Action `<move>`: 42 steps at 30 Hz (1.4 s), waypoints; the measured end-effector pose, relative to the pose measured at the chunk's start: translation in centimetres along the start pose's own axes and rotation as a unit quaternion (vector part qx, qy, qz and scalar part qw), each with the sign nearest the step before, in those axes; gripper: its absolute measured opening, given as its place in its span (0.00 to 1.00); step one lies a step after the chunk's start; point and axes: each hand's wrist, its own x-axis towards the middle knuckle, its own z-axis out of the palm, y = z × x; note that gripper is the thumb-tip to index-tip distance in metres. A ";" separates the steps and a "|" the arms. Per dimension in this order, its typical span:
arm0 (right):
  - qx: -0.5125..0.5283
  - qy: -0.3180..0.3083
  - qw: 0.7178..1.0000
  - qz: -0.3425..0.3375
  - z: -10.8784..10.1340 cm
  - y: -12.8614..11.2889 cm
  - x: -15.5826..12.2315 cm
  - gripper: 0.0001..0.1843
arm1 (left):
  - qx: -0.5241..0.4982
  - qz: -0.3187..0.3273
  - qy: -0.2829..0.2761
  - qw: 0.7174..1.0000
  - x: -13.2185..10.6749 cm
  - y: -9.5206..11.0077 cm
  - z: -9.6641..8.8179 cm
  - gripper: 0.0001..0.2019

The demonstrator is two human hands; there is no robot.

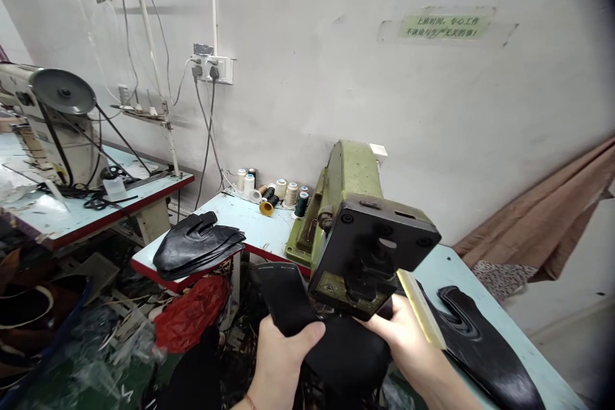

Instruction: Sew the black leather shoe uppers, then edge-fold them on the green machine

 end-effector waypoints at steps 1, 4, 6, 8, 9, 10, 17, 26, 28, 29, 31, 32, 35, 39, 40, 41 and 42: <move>-0.006 -0.012 1.000 -0.001 0.0 -0.1 0.2 0.24 | 0.000 0.004 0.010 1.000 0.1 0.0 0.1 0.21; -0.007 -0.034 0.999 0.018 0.0 -0.1 0.2 0.22 | 0.013 0.022 0.014 1.000 0.1 0.2 0.0 0.20; 0.016 -0.026 0.999 0.036 0.2 0.3 -0.2 0.20 | 0.032 0.032 0.013 0.999 0.2 0.6 -0.2 0.19; 0.055 -0.014 0.997 0.059 0.5 1.0 -0.8 0.18 | 0.053 0.037 0.020 0.998 0.3 1.1 -0.5 0.18; 0.072 -0.011 0.995 0.069 0.7 1.4 -1.1 0.18 | 0.064 0.040 0.023 0.997 0.3 1.4 -0.6 0.17; 0.087 -0.009 0.993 0.079 0.9 1.8 -1.4 0.18 | 0.071 0.043 0.024 0.996 0.4 1.7 -0.8 0.17; 0.156 0.083 0.982 0.066 3.7 5.2 -3.1 0.17 | 0.014 0.058 0.012 0.998 0.5 1.8 -1.2 0.16; 0.156 0.123 0.978 0.065 5.3 5.8 -3.1 0.18 | 0.028 0.015 0.022 0.999 0.0 1.4 -1.1 0.22; 0.163 0.091 0.979 0.075 4.8 5.1 -3.0 0.18 | 0.053 0.027 0.018 0.998 0.1 2.1 -1.1 0.21; 0.171 0.074 0.979 0.080 4.4 4.6 -2.9 0.18 | 0.064 0.033 0.016 0.997 0.2 2.4 -1.1 0.21; 0.187 0.038 0.979 0.077 3.6 3.8 -2.5 0.20 | 0.090 0.043 0.020 0.995 0.3 3.0 -1.3 0.19; 0.194 0.020 0.979 0.068 3.1 3.4 -2.2 0.22 | 0.104 0.046 0.026 0.993 0.4 3.2 -1.4 0.18; 0.190 -0.012 0.982 0.021 1.8 2.5 -1.1 0.31 | 0.130 0.052 0.036 0.989 0.4 3.4 -1.6 0.17; 0.132 0.005 0.991 -0.020 0.2 1.8 0.5 0.41 | 0.096 0.024 0.028 0.995 0.2 1.9 -1.4 0.18; 0.118 -0.001 0.993 -0.028 -0.1 1.7 0.8 0.42 | 0.086 0.017 0.028 0.996 0.1 1.4 -1.3 0.19; 0.105 -0.012 0.994 -0.039 -0.5 1.6 1.1 0.42 | 0.076 0.011 0.027 0.997 0.1 0.9 -1.1 0.19; 0.094 -0.024 0.994 -0.051 -0.8 1.5 1.3 0.42 | 0.067 0.008 0.024 0.997 0.1 0.5 -1.0 0.20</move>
